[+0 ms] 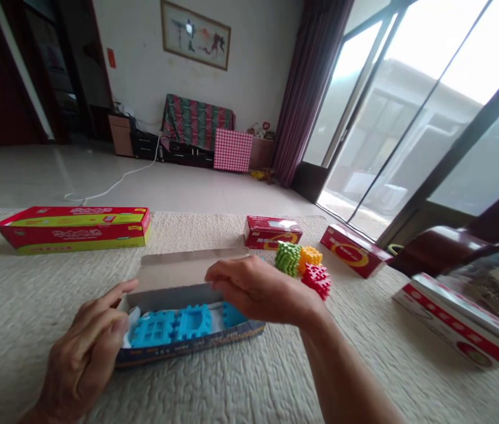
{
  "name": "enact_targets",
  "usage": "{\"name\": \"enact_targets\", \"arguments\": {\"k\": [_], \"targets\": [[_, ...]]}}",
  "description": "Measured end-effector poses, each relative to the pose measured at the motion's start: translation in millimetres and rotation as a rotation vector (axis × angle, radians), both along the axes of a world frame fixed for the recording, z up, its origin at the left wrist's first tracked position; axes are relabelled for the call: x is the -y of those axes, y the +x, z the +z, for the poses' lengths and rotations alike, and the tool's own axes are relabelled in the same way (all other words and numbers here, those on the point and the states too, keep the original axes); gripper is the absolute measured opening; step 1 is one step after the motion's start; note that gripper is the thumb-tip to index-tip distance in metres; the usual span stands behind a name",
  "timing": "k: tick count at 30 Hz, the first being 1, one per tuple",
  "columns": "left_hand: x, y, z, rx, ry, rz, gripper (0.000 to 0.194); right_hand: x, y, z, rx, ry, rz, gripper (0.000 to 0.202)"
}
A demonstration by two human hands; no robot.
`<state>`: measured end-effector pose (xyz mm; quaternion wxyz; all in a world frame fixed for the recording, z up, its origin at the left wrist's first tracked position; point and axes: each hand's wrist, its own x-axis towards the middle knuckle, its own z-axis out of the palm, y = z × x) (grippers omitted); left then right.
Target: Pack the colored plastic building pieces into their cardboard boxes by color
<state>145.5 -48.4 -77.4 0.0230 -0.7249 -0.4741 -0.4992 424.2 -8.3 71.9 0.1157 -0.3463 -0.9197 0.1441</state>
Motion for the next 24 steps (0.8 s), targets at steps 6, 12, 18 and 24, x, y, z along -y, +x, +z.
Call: {"name": "enact_targets", "arguments": {"k": [6,12,18,24], "targets": [[-1,-3,0.4,0.037,-0.056,0.013,0.011,-30,52,1.5,-0.063,0.108,-0.285,0.024],[4,0,7.3,0.104,-0.099,0.056,0.019,-47,66,-14.9,0.097,0.071,-0.442,0.025],[6,0,12.2,0.109,-0.076,0.067,0.019,-61,68,-37.4,0.151,0.015,-0.405,0.05],[3,-7,9.5,0.047,-0.084,0.055,0.014,-68,60,-51.2,0.216,0.013,-0.371,0.053]]}}
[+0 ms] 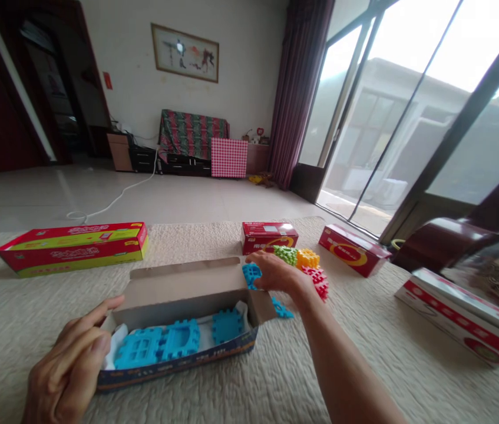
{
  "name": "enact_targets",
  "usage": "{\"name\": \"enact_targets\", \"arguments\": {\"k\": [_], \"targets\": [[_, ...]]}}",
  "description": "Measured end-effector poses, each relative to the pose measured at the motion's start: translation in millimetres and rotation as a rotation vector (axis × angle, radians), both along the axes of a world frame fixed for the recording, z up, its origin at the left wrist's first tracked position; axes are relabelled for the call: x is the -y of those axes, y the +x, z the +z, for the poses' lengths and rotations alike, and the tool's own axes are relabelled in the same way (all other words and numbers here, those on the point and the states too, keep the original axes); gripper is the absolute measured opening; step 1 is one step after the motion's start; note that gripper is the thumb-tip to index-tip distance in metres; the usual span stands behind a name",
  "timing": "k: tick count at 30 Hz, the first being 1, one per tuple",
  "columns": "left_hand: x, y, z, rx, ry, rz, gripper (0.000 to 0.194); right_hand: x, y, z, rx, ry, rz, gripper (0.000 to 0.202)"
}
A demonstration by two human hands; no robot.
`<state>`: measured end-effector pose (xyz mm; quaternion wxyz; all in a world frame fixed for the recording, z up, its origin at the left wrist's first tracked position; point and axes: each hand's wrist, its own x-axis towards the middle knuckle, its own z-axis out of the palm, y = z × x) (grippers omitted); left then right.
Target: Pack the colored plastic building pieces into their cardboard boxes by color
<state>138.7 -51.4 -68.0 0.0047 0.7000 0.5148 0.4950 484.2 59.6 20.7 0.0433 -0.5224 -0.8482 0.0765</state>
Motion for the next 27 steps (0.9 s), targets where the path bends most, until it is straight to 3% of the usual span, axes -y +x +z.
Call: {"name": "enact_targets", "arguments": {"k": [5,11,15,19,22,27], "targets": [[-4,-6,-6.7,-0.048,0.074,-0.039,0.013,0,-4,-2.1,0.027,0.012,0.016,0.039],[-5,-3,-4.7,-0.049,0.118,-0.047,0.018,-4,-3,-5.0,0.023,0.031,0.038,0.039],[-4,-1,-2.3,-0.081,0.103,-0.039,0.022,0,0,10.5,-0.012,0.096,-0.014,0.041],[-4,-1,-2.6,-0.062,0.09,-0.042,0.022,18,0,37.0,-0.075,0.279,-0.023,0.038],[-4,-1,-3.1,-0.062,0.1,-0.051,0.021,40,-13,50.3,-0.111,0.273,0.083,0.039],[-4,0,-0.3,-0.07,0.129,-0.039,0.021,69,-48,48.8,-0.1,0.005,0.328,0.036]]}}
